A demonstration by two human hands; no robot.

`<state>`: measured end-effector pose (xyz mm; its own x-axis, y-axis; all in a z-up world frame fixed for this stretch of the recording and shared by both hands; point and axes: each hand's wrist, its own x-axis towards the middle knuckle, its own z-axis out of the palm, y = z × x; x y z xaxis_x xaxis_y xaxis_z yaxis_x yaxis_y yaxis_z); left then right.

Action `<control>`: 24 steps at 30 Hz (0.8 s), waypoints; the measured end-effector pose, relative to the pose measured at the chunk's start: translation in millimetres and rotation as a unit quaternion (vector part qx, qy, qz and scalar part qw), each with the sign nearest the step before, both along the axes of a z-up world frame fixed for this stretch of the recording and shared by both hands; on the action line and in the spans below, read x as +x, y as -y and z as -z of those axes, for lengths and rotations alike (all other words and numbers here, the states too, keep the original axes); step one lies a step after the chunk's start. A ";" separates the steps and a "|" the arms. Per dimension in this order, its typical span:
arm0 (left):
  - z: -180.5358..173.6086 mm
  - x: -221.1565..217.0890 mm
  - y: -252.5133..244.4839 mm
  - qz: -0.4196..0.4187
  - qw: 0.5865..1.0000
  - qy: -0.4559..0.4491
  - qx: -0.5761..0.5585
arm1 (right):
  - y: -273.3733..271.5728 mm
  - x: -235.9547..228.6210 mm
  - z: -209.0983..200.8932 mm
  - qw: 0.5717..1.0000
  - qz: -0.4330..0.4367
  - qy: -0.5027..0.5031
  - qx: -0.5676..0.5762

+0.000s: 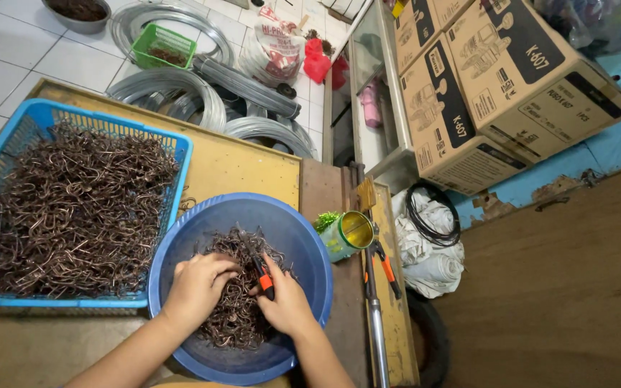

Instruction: Cutting and sorting scrap copper wire using wire cutters in a workshop environment

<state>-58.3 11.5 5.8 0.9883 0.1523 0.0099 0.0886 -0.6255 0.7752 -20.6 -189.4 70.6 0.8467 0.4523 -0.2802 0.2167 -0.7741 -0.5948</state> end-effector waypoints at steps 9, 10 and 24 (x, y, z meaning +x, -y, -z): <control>2.6 -3.4 1.7 -0.001 0.974 0.148 -0.174 | 1.9 1.9 2.3 1.000 0.001 0.007 -0.005; 5.8 -3.8 3.0 0.000 0.973 0.148 -0.175 | 3.2 -0.4 2.2 1.000 0.003 0.008 -0.005; 10.2 1.0 -6.1 -0.030 0.972 0.233 -0.019 | 10.8 8.0 29.1 0.996 0.081 -0.001 0.047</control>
<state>-57.3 17.6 -4.5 0.8669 0.2186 0.4479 -0.2426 -0.6000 0.7624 -12.5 -200.3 41.6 0.9107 0.3333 -0.2441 0.0923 -0.7401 -0.6662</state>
